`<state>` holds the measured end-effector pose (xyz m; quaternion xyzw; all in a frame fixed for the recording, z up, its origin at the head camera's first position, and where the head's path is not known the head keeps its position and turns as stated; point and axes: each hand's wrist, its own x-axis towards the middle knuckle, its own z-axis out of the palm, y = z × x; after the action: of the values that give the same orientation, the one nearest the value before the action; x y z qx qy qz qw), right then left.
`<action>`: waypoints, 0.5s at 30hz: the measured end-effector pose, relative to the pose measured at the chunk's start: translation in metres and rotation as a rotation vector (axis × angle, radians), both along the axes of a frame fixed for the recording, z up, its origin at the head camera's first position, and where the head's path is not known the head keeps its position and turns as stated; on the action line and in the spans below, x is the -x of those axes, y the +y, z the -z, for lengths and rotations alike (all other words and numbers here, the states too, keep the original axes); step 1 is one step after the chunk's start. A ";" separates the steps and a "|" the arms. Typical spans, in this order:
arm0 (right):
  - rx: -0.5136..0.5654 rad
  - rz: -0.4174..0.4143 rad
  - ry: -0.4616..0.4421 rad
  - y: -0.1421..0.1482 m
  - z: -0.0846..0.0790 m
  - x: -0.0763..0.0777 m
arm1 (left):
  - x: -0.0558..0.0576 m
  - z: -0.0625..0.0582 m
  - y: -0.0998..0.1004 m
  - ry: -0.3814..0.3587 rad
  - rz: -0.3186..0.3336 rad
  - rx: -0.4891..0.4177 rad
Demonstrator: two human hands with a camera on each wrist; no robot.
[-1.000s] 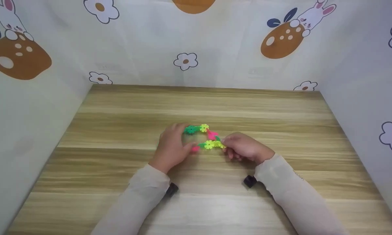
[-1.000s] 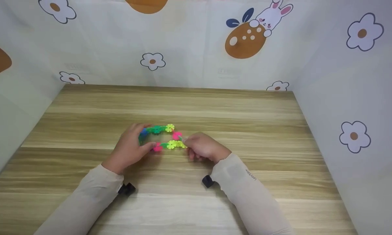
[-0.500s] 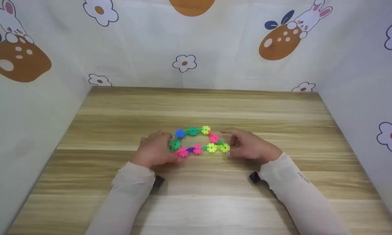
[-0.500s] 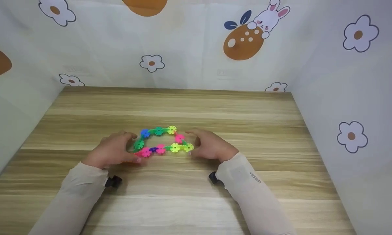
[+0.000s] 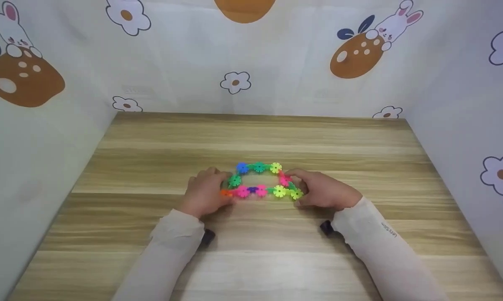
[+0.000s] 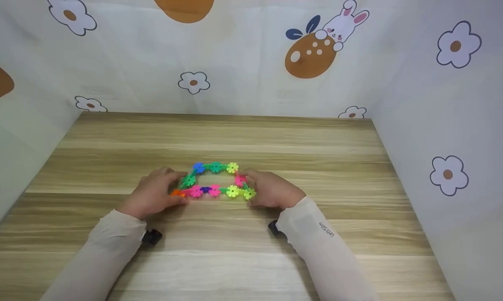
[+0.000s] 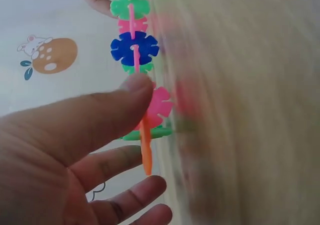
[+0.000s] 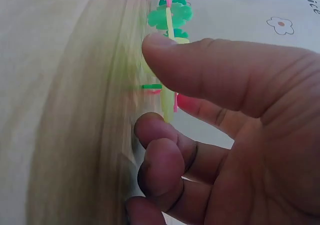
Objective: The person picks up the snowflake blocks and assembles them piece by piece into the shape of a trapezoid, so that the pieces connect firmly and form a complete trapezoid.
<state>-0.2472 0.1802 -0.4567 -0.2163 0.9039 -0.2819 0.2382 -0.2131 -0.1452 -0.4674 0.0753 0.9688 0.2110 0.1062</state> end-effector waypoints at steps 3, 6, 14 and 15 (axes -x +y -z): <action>-0.017 0.017 -0.008 0.003 -0.001 0.001 | -0.001 0.001 0.004 0.015 -0.008 -0.016; -0.022 0.026 -0.009 0.007 0.000 0.001 | -0.002 0.001 0.007 0.012 -0.004 -0.032; -0.003 0.023 0.011 0.013 0.003 0.000 | -0.003 0.001 0.011 -0.037 -0.032 -0.070; 0.003 0.021 0.010 0.013 0.004 0.000 | -0.003 0.002 0.011 -0.042 -0.035 -0.077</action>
<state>-0.2469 0.1936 -0.4604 -0.2084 0.9068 -0.2848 0.2305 -0.2101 -0.1341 -0.4690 0.0581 0.9587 0.2514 0.1197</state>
